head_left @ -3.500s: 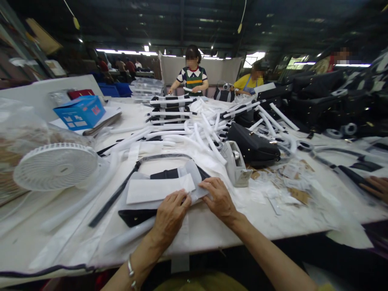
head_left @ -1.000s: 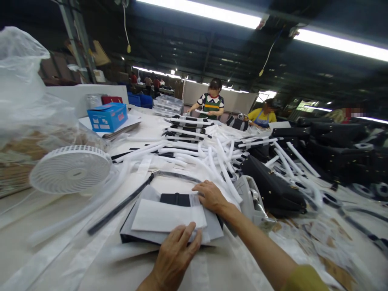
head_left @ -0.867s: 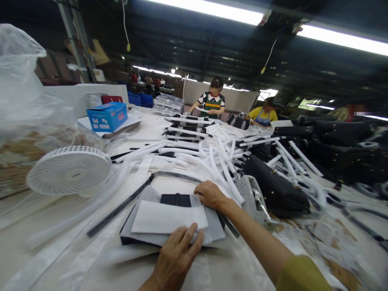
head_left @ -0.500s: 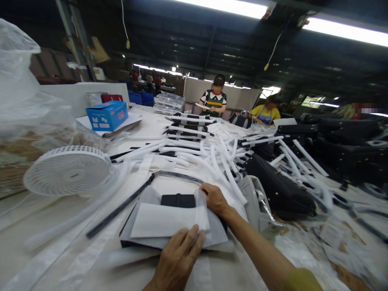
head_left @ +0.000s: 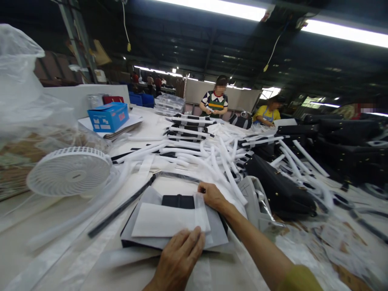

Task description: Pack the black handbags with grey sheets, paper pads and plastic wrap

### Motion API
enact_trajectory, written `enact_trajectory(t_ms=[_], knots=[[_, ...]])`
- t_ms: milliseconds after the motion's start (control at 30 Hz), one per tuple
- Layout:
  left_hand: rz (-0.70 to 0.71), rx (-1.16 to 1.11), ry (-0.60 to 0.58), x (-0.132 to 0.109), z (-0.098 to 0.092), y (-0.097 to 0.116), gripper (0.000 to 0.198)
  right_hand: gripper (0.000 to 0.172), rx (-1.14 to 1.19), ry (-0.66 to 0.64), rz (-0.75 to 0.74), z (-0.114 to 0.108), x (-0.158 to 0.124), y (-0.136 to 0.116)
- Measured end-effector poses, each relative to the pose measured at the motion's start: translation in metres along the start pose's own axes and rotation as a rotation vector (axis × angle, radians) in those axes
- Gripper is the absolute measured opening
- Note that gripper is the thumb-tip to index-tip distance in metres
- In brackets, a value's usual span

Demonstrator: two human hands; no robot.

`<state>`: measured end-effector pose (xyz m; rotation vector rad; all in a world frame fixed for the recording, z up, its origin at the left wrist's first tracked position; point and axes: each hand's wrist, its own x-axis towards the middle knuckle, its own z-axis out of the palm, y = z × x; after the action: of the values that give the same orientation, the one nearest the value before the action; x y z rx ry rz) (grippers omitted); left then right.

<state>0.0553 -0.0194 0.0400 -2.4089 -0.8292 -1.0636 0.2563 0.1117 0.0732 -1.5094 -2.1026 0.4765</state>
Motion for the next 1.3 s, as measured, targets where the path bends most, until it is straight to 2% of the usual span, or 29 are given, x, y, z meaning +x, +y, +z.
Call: enact_trajectory(t_ms=[333,533,600,700,733,867,967,1167,1300], knots=[[-0.020,-0.016,0.015,-0.001,0.002,0.001,0.048,0.033,0.090,-0.063,-0.119,0.006,-0.002,0.005],[-0.005,0.007,-0.024,0.000,-0.002,0.001,0.046,0.044,0.228,0.000,-0.091,0.007,-0.005,0.004],[-0.009,0.011,-0.041,-0.001,-0.001,0.000,0.046,0.037,0.247,0.035,-0.066,0.007,-0.004,0.003],[-0.007,0.023,-0.054,-0.002,0.000,0.000,0.046,0.011,0.240,0.072,-0.045,0.007,-0.002,0.002],[-0.006,0.029,-0.045,-0.003,0.001,0.000,0.047,0.007,0.237,0.080,-0.043,0.007,-0.002,0.002],[-0.027,0.042,-0.033,-0.001,-0.001,0.001,0.048,0.005,0.248,0.098,-0.027,0.006,-0.004,0.001],[-0.066,0.031,-0.042,-0.001,-0.002,0.002,0.051,0.014,0.285,0.071,0.013,0.004,-0.003,0.001],[-0.057,0.004,-0.048,-0.003,0.001,0.001,0.047,0.019,0.320,-0.045,0.183,0.000,0.020,0.006],[-0.025,0.028,-0.058,-0.007,0.005,-0.001,0.047,0.014,0.262,-0.163,0.273,-0.004,0.039,0.006]])
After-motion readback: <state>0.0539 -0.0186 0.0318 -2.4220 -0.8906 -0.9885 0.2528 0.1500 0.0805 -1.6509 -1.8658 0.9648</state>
